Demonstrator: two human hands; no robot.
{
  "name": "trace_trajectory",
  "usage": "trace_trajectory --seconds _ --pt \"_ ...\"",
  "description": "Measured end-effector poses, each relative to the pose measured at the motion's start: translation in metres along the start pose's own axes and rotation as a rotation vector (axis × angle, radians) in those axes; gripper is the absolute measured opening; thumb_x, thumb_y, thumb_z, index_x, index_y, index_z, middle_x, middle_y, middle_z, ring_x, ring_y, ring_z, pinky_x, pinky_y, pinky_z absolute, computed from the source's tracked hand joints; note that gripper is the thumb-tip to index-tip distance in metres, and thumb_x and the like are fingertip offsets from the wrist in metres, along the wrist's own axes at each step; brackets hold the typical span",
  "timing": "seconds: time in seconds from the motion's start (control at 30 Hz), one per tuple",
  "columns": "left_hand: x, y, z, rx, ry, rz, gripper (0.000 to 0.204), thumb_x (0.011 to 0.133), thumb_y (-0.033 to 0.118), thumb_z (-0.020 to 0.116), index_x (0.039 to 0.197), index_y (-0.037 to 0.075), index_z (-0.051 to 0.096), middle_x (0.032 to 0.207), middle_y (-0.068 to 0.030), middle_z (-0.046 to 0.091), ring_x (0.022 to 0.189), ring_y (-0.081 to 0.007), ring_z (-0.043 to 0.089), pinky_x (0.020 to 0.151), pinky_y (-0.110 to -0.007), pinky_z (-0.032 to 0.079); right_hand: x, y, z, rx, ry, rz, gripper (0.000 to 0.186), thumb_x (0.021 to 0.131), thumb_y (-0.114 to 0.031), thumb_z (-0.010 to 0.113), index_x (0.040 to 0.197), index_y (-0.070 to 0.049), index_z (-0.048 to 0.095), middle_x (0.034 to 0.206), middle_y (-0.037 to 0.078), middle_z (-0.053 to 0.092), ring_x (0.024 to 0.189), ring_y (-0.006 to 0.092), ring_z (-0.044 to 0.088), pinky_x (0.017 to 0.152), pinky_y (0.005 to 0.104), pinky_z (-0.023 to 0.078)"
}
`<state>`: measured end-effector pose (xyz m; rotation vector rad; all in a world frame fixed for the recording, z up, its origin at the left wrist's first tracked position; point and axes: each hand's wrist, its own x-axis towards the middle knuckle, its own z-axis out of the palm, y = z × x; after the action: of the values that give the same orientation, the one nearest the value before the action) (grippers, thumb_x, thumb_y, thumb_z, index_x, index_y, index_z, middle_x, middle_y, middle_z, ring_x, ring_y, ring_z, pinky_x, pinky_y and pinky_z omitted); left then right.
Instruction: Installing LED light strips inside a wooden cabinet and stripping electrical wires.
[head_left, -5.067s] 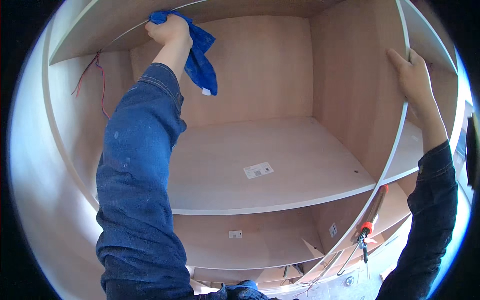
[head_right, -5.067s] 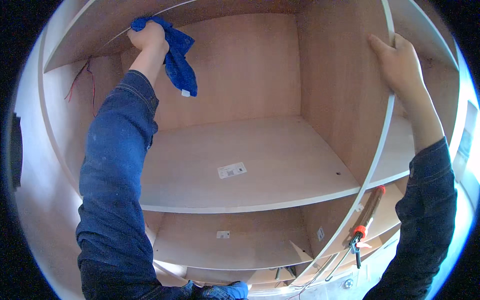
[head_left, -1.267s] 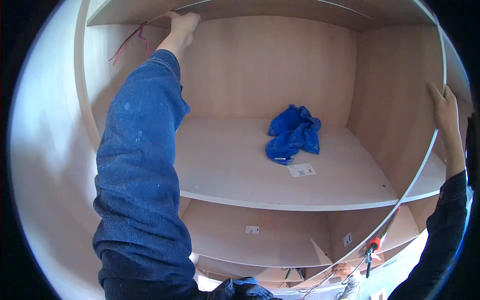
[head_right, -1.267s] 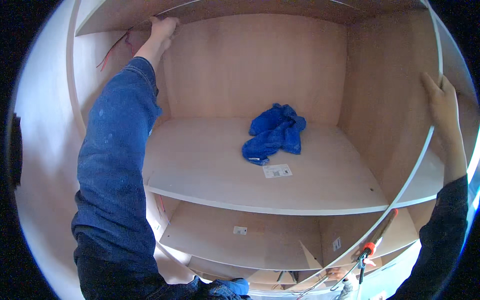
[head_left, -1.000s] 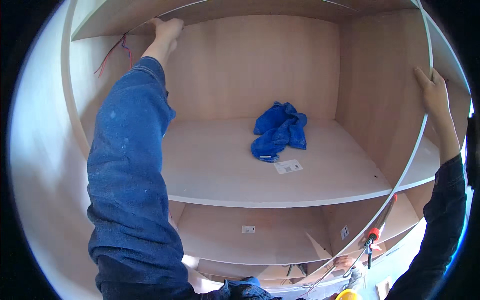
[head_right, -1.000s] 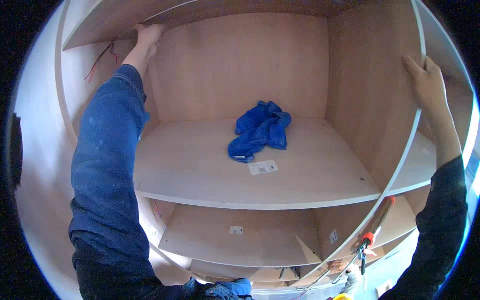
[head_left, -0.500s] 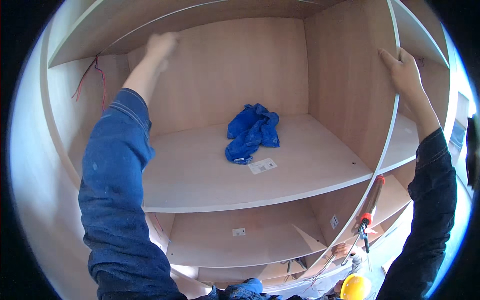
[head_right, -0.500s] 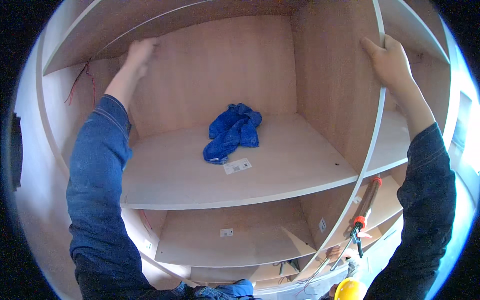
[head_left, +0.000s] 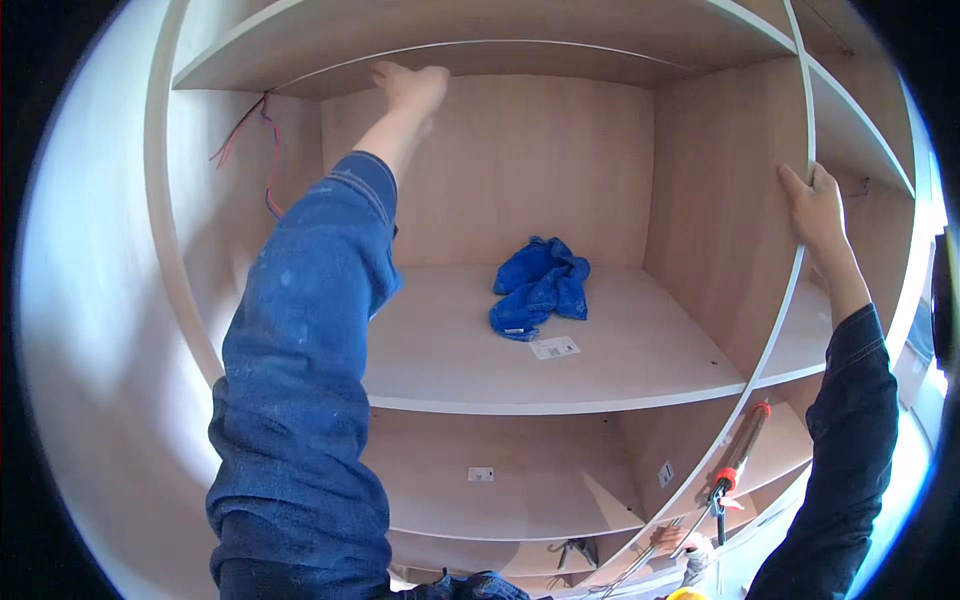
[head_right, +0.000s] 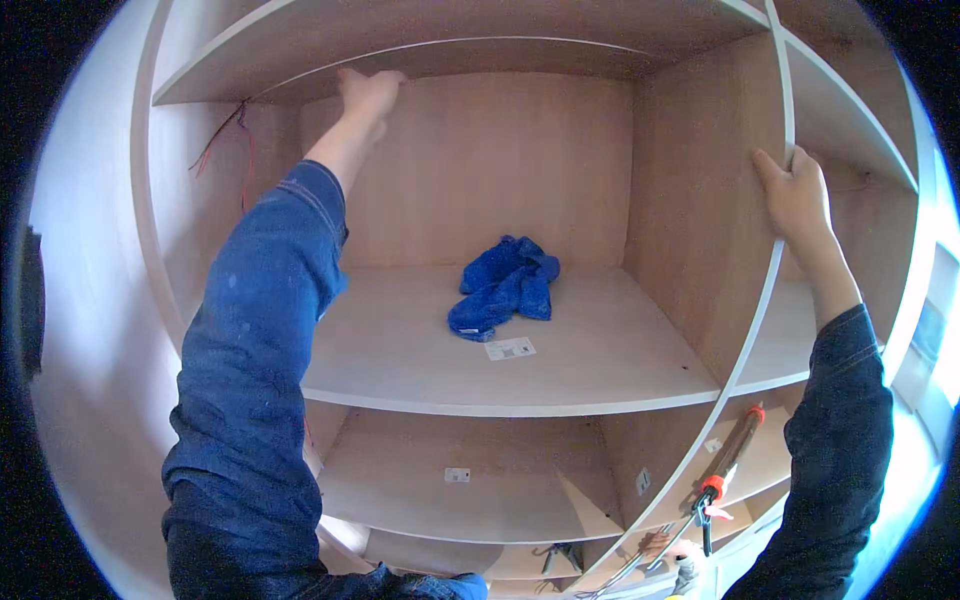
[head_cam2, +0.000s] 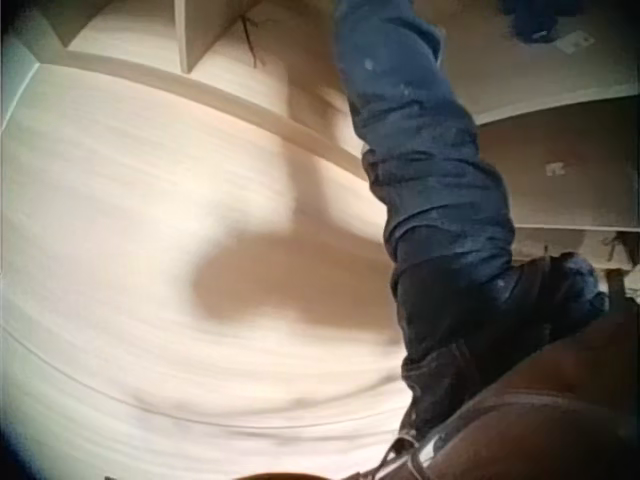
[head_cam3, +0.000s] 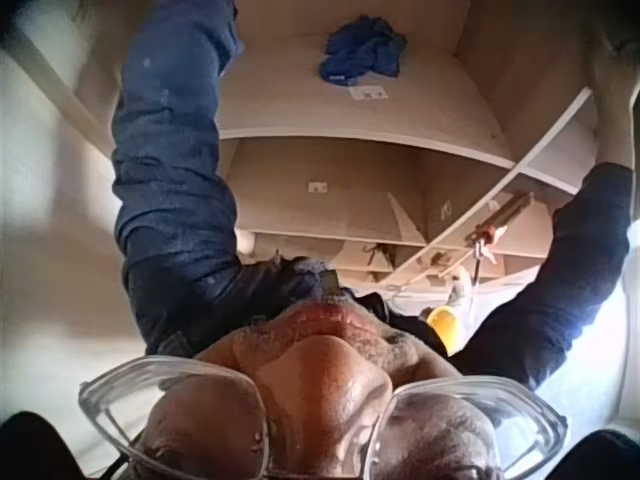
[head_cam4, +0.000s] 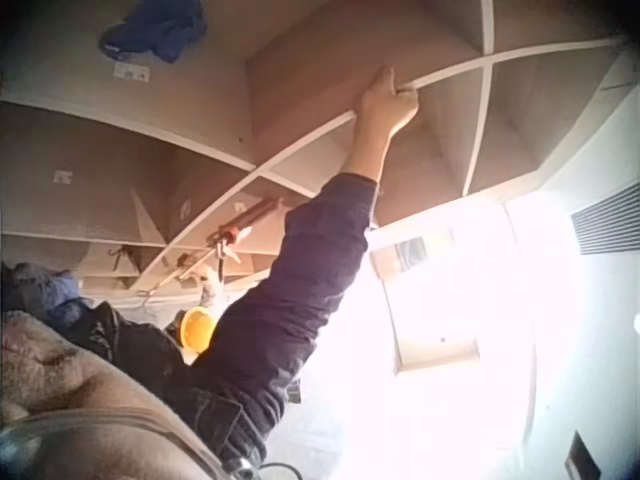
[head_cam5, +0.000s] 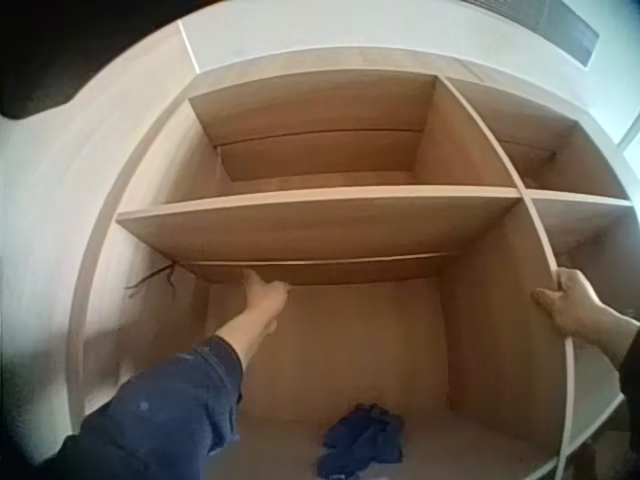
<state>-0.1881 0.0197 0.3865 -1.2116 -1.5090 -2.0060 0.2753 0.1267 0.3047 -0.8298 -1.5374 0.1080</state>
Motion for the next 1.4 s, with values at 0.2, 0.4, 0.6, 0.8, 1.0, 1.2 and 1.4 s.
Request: trace_trajectory --seconds 0.2,0.4,0.6,0.8,1.0,1.2,1.4 --pt "0.045 -0.022 -0.036 0.040 0.221 0.037 0.094 0.085 0.009 0.058 0.151 -0.023 0.000 0.160 -0.0421 0.000 0.151 -0.0490 0.019 0.124 -0.046 0.023 0.003 0.001 0.002 -0.025 0.005 -0.013 0.039 0.099 -0.028 0.064 0.113 0.008 0.063 0.098 0.020 0.071 0.080 0.0261 0.070 0.073 0.0340 0.056" --pt "0.072 -0.048 -0.071 0.062 0.291 0.068 0.095 0.083 0.010 0.058 0.150 -0.024 0.000 0.160 -0.0420 -0.002 0.153 -0.0480 0.013 0.125 -0.044 0.021 0.004 0.003 0.002 0.017 -0.035 -0.002 0.040 0.099 -0.028 0.064 0.115 0.008 0.063 0.099 0.021 0.071 0.083 0.0263 0.070 0.074 0.0333 0.057" --pt "0.105 -0.069 -0.106 0.024 0.378 0.085 0.094 0.082 0.014 0.061 0.152 -0.021 0.010 0.161 -0.0405 0.006 0.152 -0.0471 0.018 0.124 -0.043 0.023 0.000 -0.001 0.003 -0.057 0.012 -0.003 0.040 0.100 -0.028 0.063 0.118 0.008 0.063 0.100 0.021 0.071 0.084 0.0262 0.071 0.074 0.0333 0.057" --pt "0.078 -0.061 -0.126 0.077 0.321 0.097 0.090 0.081 0.014 0.063 0.154 -0.016 0.020 0.162 -0.0354 0.016 0.151 -0.0435 0.022 0.122 -0.039 0.028 0.003 0.006 0.003 -0.082 0.049 -0.008 0.040 0.100 -0.028 0.063 0.121 0.007 0.063 0.100 0.021 0.072 0.084 0.0261 0.072 0.074 0.0330 0.057" --pt "0.110 -0.095 -0.166 0.207 0.343 0.118 0.086 0.081 0.013 0.061 0.155 -0.011 0.025 0.163 -0.0317 0.021 0.151 -0.0414 0.026 0.120 -0.036 0.030 0.004 0.005 0.010 -0.030 0.046 -0.021 0.040 0.101 -0.028 0.062 0.121 0.006 0.063 0.101 0.021 0.072 0.084 0.0260 0.072 0.074 0.0334 0.058" --pt "0.100 -0.090 -0.134 0.261 0.358 0.159 0.081 0.082 0.013 0.059 0.154 -0.010 0.030 0.161 -0.0308 0.026 0.146 -0.0406 0.034 0.117 -0.035 0.034 0.004 0.012 0.005 -0.061 0.075 -0.007 0.038 0.102 -0.028 0.062 0.121 0.005 0.064 0.100 0.021 0.072 0.082 0.0256 0.073 0.073 0.0336 0.059" --pt "0.090 -0.088 -0.141 0.283 0.341 0.129 0.078 0.082 0.012 0.059 0.153 -0.009 0.031 0.154 -0.0305 0.035 0.137 -0.0392 0.042 0.110 -0.035 0.040 0.009 0.015 0.006 -0.063 0.043 -0.015 0.037 0.102 -0.029 0.061 0.119 0.004 0.064 0.100 0.020 0.072 0.081 0.0251 0.072 0.071 0.0325 0.059"
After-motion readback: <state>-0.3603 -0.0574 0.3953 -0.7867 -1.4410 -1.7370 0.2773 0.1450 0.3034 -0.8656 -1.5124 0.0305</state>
